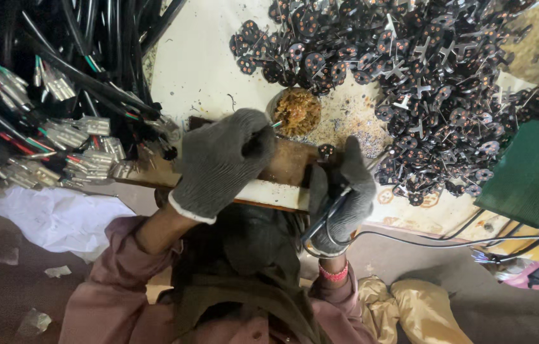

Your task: The person solders electrical wires to metal plug connectors at a workbench. Holding a wire in one hand and a soldering iron in the other, they tin the wire ends, solder them into connector terminals, and place finished connectors with a large pile of completed parts on the bench.

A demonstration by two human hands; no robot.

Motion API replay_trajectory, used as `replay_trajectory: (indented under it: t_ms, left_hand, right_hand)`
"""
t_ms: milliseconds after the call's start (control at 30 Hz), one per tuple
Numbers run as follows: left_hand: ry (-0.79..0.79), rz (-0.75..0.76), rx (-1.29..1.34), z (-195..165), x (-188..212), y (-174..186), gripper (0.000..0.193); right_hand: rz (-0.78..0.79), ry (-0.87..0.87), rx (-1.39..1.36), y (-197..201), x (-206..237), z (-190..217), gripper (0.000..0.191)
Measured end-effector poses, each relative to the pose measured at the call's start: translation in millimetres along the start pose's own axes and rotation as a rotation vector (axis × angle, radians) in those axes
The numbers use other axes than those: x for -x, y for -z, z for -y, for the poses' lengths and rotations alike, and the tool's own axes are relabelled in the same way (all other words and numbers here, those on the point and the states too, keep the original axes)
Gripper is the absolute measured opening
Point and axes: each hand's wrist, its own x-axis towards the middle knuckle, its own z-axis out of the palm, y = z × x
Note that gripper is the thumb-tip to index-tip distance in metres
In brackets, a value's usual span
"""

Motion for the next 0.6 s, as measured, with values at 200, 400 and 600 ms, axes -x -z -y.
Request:
replay_trajectory:
  t_ms: [200,400,600]
  left_hand:
    - [-0.037,-0.005,0.039,-5,-7,1,0.015]
    - [0.424,0.327,0.229,11,21,19,0.013]
    - [0.154,0.348,0.176,13,23,6,0.016]
  right_hand:
    - [0.104,-0.009,0.064,-1,0,11,0.054]
    - [0.212,0.162,0.106,16,-10,2,0.035]
    - [0.193,0.223,0.125,-6,-3,10,0.042]
